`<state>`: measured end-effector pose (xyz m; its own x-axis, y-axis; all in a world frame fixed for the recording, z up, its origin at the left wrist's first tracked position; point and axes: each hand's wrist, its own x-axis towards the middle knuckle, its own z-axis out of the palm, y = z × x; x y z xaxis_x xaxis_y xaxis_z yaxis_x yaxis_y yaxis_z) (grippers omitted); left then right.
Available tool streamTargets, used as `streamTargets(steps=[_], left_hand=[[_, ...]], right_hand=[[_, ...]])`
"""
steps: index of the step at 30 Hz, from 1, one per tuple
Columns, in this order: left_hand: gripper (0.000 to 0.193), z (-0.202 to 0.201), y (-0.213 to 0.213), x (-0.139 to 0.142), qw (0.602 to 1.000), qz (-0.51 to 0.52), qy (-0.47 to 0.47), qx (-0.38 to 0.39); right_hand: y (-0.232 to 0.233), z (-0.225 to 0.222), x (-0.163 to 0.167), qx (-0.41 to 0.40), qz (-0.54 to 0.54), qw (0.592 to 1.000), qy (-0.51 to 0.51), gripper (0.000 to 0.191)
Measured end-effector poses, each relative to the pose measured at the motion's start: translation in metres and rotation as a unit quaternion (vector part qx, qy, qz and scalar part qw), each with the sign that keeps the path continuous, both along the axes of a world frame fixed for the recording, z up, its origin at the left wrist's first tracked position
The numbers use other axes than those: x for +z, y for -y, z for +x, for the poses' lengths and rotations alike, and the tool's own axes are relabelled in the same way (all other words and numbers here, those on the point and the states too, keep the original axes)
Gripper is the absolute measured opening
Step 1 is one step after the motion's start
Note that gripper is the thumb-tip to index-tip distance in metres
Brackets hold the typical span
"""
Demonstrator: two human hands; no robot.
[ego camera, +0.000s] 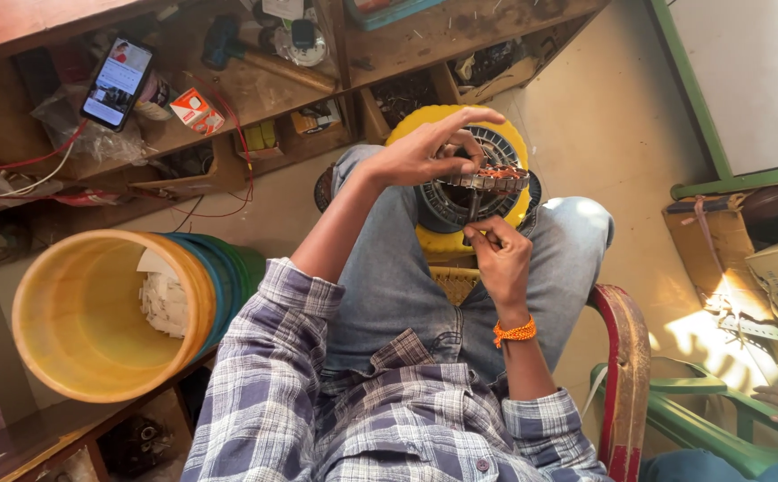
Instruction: The person sits with an electric motor armature on a stool between their legs and fits copper wire coils into the armature slots by hand, pressing and adjusting the windings around the commutator throughout the clip.
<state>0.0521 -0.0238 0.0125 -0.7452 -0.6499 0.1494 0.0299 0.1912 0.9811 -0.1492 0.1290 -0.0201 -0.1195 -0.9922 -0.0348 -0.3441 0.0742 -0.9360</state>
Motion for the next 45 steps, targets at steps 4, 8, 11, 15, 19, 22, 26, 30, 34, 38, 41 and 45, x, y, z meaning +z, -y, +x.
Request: streamTargets(steps=[4, 8, 11, 15, 19, 22, 26, 30, 34, 38, 41, 45], left_hand=[[0.081, -0.003, -0.015, 0.007, 0.993, -0.087, 0.073, 0.038], [0.064, -0.016, -0.037, 0.004, 0.945, -0.271, 0.074, 0.166], [0.045, -0.018, -0.045, -0.001, 0.935, -0.273, 0.111, 0.199], [0.034, -0.019, -0.048, -0.003, 0.922, -0.297, 0.112, 0.219], [0.033, -0.019, -0.049, -0.004, 0.915, -0.316, 0.104, 0.227], [0.033, -0.019, -0.049, -0.003, 0.916, -0.318, 0.101, 0.223], [0.033, -0.018, -0.048, 0.003, 0.923, -0.299, 0.105, 0.217], [0.042, -0.022, -0.045, 0.006, 0.953, -0.169, 0.087, 0.236], [0.094, -0.041, -0.026, -0.005, 0.955, 0.11, 0.069, 0.268], [0.107, -0.05, -0.004, -0.024, 0.951, 0.244, -0.083, 0.169], [0.105, -0.042, 0.004, -0.031, 0.954, 0.257, -0.141, 0.064], [0.096, -0.014, 0.007, -0.027, 0.981, 0.16, -0.113, 0.009]], right_hand=[[-0.006, -0.013, -0.018, -0.017, 0.025, 0.998, 0.062, 0.004], [0.003, -0.041, -0.013, -0.052, -0.032, 0.997, 0.038, 0.007], [0.016, -0.063, 0.006, -0.064, -0.07, 0.995, 0.013, 0.007], [0.04, -0.065, 0.044, -0.022, -0.122, 0.992, 0.006, 0.007], [0.059, -0.046, 0.074, 0.028, -0.152, 0.986, -0.061, 0.004], [0.076, -0.032, 0.082, 0.046, -0.155, 0.982, -0.098, 0.002], [0.1, -0.018, 0.08, 0.054, -0.156, 0.978, -0.13, 0.003], [0.11, -0.015, 0.071, 0.062, -0.123, 0.981, -0.135, 0.002], [0.118, -0.016, 0.06, 0.048, -0.126, 0.979, -0.15, 0.007], [0.12, -0.017, 0.059, 0.04, -0.12, 0.983, -0.135, 0.007], [0.116, -0.018, 0.066, 0.039, -0.122, 0.981, -0.146, 0.007], [0.09, -0.015, 0.076, 0.095, -0.113, 0.98, -0.13, 0.006]])
